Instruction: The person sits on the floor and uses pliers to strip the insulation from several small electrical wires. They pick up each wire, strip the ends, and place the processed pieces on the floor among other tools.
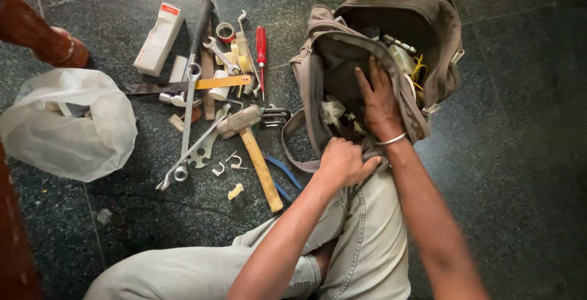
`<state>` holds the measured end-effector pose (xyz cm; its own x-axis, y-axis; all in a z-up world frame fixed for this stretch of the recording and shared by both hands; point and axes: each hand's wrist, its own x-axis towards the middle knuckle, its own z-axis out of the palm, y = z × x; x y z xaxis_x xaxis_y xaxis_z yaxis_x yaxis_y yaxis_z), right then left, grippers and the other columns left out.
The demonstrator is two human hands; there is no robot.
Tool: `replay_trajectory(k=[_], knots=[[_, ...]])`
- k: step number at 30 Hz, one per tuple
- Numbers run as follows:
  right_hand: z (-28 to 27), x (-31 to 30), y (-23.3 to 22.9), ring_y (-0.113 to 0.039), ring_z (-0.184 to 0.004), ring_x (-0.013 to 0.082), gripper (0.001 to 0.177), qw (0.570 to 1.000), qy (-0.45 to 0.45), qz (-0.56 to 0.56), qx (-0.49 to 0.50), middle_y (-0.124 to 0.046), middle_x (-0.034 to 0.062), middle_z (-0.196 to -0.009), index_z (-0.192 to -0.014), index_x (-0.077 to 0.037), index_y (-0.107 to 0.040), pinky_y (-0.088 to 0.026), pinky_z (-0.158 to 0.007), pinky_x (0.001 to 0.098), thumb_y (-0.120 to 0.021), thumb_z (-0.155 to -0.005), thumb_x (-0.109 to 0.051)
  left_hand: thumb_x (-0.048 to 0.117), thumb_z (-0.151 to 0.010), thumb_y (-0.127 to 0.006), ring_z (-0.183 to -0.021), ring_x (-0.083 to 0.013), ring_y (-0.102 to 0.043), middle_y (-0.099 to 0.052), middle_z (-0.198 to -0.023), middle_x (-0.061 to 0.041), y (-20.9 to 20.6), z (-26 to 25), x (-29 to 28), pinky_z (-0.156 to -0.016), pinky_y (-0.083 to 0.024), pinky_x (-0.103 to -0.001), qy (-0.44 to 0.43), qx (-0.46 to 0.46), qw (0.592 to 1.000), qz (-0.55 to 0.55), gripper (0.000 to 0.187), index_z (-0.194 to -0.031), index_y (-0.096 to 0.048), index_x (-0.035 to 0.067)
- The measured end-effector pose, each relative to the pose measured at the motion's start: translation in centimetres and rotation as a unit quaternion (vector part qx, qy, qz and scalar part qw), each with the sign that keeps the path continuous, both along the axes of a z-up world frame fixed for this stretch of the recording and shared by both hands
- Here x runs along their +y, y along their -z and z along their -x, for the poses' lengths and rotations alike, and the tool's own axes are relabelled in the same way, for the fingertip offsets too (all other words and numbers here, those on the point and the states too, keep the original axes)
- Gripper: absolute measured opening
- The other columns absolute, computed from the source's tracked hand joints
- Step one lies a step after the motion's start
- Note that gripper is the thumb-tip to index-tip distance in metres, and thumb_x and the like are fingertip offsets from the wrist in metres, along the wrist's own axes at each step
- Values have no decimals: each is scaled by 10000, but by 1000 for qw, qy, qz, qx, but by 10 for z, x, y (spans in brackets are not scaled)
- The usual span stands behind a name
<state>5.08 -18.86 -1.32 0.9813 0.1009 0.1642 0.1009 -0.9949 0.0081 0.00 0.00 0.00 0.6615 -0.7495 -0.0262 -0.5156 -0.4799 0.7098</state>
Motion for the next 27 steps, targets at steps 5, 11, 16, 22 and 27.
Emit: replay_trajectory(k=[5, 11, 16, 22, 27], knots=[[4, 9, -10, -337, -1490, 453, 854, 999, -1, -14, -31, -309, 250, -1644, -1512, -55, -502, -285, -1243, 534, -693, -692, 84, 521, -981, -514, -832, -419, -720, -730, -798, -234, 7, -7, -6, -859, -535, -503, -10, 19, 1000, -12, 609, -775, -772, 10], [20, 14, -12, -363, -1478, 470, 789, 991, 17, -110, -71, -357, 255, -1618, -1419, 2, -563, -324, -1233, 514, -818, -673, 18, 275, -844, -618, -810, -362, -739, -750, -856, -195, 72, -43, -53, -691, -590, -469, -106, -19, 992, -65, 260, -808, -792, 85], [38, 19, -44, -404, -1511, 401, 659, 966, 25, -251, -49, -418, 206, -1621, -1424, -20, -584, -327, -1263, 465, -804, -803, -12, 147, -851, -622, -817, -313, -753, -764, -896, -145, 126, -49, -109, -674, -602, -457, -126, -85, 986, -67, 176, -845, -794, 113], [69, 18, -81, -333, -1490, 453, 563, 967, 5, -251, 49, -345, 263, -1615, -1354, -38, -623, -312, -1209, 472, -777, -812, -52, 195, -831, -641, -818, -319, -745, -756, -898, -143, 133, -43, -98, -702, -594, -458, -100, -93, 991, -9, 172, -833, -786, 102], [67, 27, -76, -345, -1484, 458, 480, 979, 24, -200, -4, -381, 249, -1606, -1291, -18, -679, -310, -1212, 490, -765, -820, -56, 215, -846, -633, -792, -313, -740, -754, -855, -131, 130, -43, -100, -701, -584, -465, -105, -97, 989, -31, 186, -804, -793, 130]])
